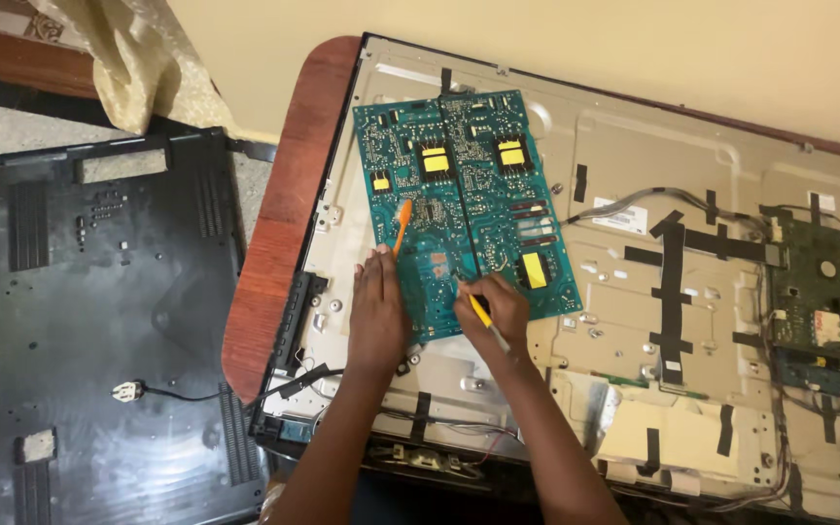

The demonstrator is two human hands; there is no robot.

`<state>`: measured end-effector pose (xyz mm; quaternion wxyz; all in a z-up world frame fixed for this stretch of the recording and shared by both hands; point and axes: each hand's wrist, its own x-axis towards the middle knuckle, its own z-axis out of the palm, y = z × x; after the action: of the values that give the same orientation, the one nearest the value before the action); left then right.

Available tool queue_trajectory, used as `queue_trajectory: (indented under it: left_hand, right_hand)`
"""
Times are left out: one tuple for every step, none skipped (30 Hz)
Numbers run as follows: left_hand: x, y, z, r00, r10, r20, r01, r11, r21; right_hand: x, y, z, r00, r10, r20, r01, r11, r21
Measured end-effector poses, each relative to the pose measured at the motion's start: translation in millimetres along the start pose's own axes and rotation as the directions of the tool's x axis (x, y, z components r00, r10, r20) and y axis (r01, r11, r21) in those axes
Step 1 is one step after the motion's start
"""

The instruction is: The person uses a toothbrush and a screwdriver to clean a green circuit board placed on a table. The person scrubs the board surface with the toothbrush and uses the screwdriver to scrape or adjust components on the board.

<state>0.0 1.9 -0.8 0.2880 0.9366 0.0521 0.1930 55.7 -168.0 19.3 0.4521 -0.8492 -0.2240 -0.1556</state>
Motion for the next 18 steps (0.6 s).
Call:
queue_trajectory:
  left_hand:
    - [0, 0, 1, 1.000, -0.007, 0.001, 0.007, 1.000, -0.017]
    - [-5, 1, 2, 1.000, -0.018, 0.009, 0.018, 0.999, -0.034]
    - [-9, 2, 2, 1.000, -0.015, 0.009, 0.016, 0.999, -0.038]
    - [-10, 1, 3, 1.000, -0.012, 0.005, 0.012, 0.999, -0.041]
    - [-11, 1, 2, 1.000, -0.009, 0.002, 0.009, 0.999, -0.044]
    - [-6, 0, 2, 1.000, -0.001, -0.004, 0.001, 1.000, -0.028]
    - [-1, -1, 1, 1.000, 0.007, -0.010, -0.007, 1.000, -0.012]
    - [0, -1, 1, 1.000, 0.014, -0.009, -0.014, 1.000, 0.004]
    - [2, -3, 2, 1.000, 0.020, -0.018, -0.020, 1.000, -0.014]
    - [-5, -2, 3, 1.000, 0.015, -0.017, -0.016, 0.999, -0.035]
    - [-11, -1, 4, 1.000, 0.011, -0.016, -0.012, 0.998, -0.057]
    - [-12, -1, 5, 1.000, 0.009, -0.002, -0.009, 0.999, -0.041]
    - [-11, -1, 5, 1.000, 0.006, 0.013, -0.006, 1.000, -0.025]
    - [-6, -3, 4, 1.000, 0.008, 0.019, -0.008, 1.000, -0.006]
    - [-1, -4, 3, 1.000, 0.011, 0.006, -0.011, 1.000, -0.005]
    - [-2, -3, 3, 1.000, 0.009, 0.004, -0.009, 1.000, -0.007]
    - [-4, -3, 4, 1.000, 0.007, 0.001, -0.007, 1.000, -0.009]
    - [-10, -2, 4, 1.000, 0.006, -0.001, -0.006, 1.000, -0.026]
  right_hand:
    - [1, 1, 0, 1.000, 0.023, 0.006, -0.023, 1.000, -0.003]
    - [-3, 2, 0, 1.000, 0.010, 0.004, -0.010, 0.999, 0.032]
    - [-5, 3, 0, 1.000, -0.004, 0.002, 0.004, 0.998, 0.067]
    - [-5, 4, 2, 1.000, -0.021, -0.001, 0.021, 0.994, 0.103]
    - [-8, 4, 1, 1.000, -0.011, 0.008, 0.010, 0.997, 0.079]
    - [-3, 5, 3, 1.000, -0.012, 0.010, 0.011, 0.998, 0.058]
    - [1, 6, 4, 1.000, -0.012, 0.012, 0.012, 0.999, 0.036]
    - [1, 7, 4, 1.000, -0.011, 0.009, 0.011, 1.000, 0.013]
    - [1, 9, 5, 1.000, -0.009, 0.005, 0.009, 1.000, -0.011]
    - [-6, 9, 2, 1.000, 0.002, 0.013, -0.002, 0.999, -0.037]
    - [-13, 9, -1, 0.999, 0.026, 0.029, -0.026, 1.000, -0.009]
    - [-13, 10, -1, 0.998, 0.041, 0.038, -0.041, 0.999, 0.021]
    - [-12, 9, -1, 0.997, 0.055, 0.048, -0.057, 0.997, 0.050]
    - [-6, 8, 1, 0.999, 0.034, 0.024, -0.035, 0.997, 0.062]
    - [0, 6, 3, 1.000, 0.013, 0.000, -0.013, 0.997, 0.073]
    - [0, 4, 4, 1.000, 0.003, -0.019, -0.001, 0.997, 0.082]
    - [0, 3, 5, 1.000, 0.016, -0.009, -0.015, 0.995, 0.097]
    - [-4, 2, 4, 0.999, 0.037, 0.008, -0.038, 0.993, 0.107]
